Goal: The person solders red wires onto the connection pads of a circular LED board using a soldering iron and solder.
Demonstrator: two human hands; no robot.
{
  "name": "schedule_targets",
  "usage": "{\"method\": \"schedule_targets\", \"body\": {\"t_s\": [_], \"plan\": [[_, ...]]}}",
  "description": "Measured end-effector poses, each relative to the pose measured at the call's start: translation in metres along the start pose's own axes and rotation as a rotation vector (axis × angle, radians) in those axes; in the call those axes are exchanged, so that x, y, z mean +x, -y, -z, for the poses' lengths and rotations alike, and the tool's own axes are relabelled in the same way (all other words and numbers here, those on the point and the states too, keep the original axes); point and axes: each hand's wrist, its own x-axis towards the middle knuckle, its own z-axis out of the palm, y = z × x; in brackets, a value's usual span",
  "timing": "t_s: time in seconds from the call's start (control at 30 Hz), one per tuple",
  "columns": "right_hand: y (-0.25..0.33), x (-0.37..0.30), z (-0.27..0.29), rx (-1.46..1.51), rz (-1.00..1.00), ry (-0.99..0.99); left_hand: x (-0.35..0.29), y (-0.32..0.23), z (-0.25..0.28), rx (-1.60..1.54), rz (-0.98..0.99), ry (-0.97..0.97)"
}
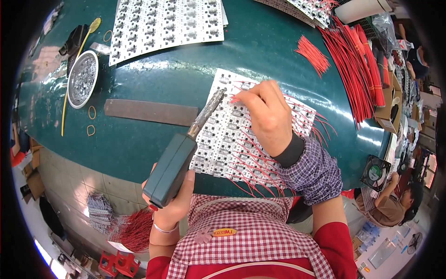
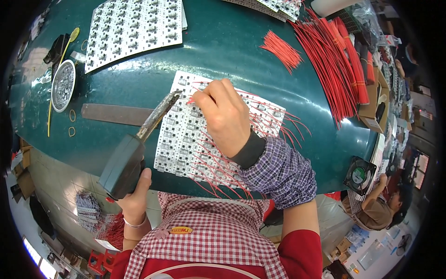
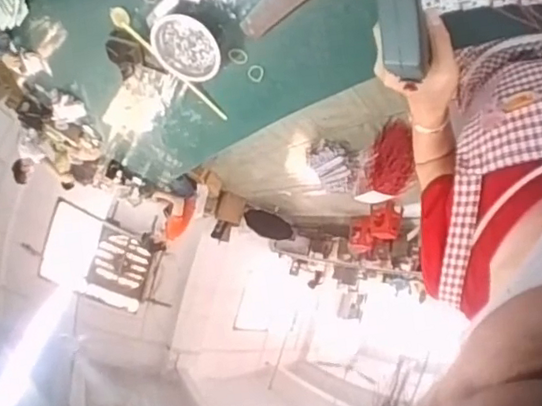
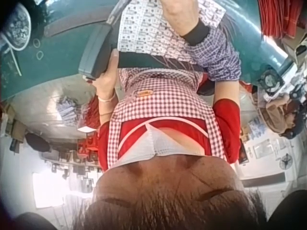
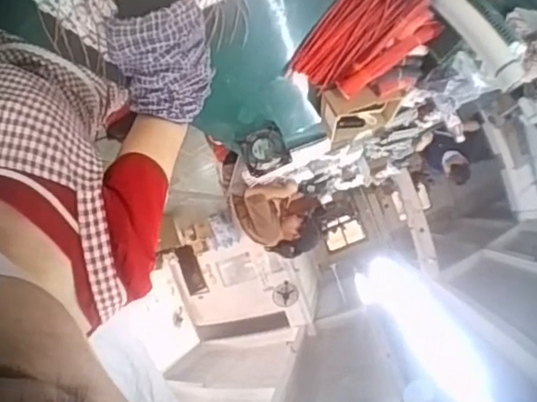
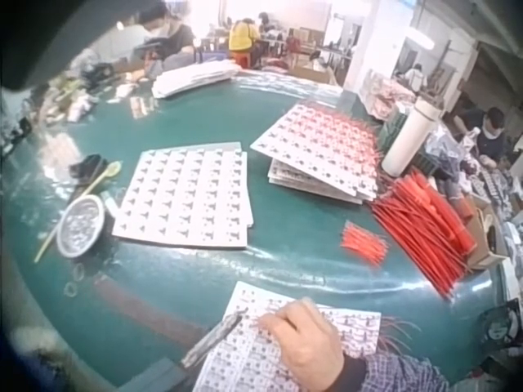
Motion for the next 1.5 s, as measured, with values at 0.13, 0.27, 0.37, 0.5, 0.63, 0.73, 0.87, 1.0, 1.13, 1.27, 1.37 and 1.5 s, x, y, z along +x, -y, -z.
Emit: {"method": "schedule_targets", "body": {"t_s": [0.13,0.27,0.37,0.5,0.63,0.73,0.87,1.0,1.13,1.27,1.37,1.5], "plan": [[0.009,-0.006,0.005,-0.090,0.078,-0.037,0.002,0.000,0.000,-0.004,-0.078,-0.006],[0.011,-0.012,-0.003,-0.072,0.068,-0.030,0.005,-0.003,-0.001,-0.027,-0.087,0.014],[0.010,-0.014,-0.005,-0.076,0.064,-0.023,0.009,-0.008,-0.002,-0.025,-0.087,0.041],[0.011,-0.013,-0.006,-0.068,0.059,-0.020,0.011,-0.010,-0.002,-0.016,-0.084,0.049],[0.011,-0.013,-0.006,-0.074,0.051,-0.015,0.011,-0.007,-0.002,-0.029,-0.109,0.085],[0.013,-0.013,-0.007,-0.069,0.038,-0.013,0.011,-0.005,-0.002,-0.018,-0.106,0.090],[0.012,-0.013,-0.006,-0.039,0.014,-0.014,0.015,-0.010,-0.001,0.030,-0.122,0.143],[0.012,-0.013,-0.007,-0.025,-0.001,-0.015,0.013,-0.006,-0.001,0.034,-0.135,0.145],[0.013,-0.012,-0.007,-0.026,0.002,-0.020,0.006,0.000,-0.001,-0.005,-0.050,0.082],[0.012,-0.012,-0.006,-0.066,0.026,-0.020,0.007,-0.001,-0.002,-0.018,-0.050,0.077],[0.013,-0.014,-0.005,-0.078,0.049,0.020,0.008,0.000,-0.001,-0.012,-0.077,0.085],[0.011,-0.015,-0.006,-0.093,0.060,0.018,0.009,-0.003,-0.001,0.001,-0.080,0.090]]}}
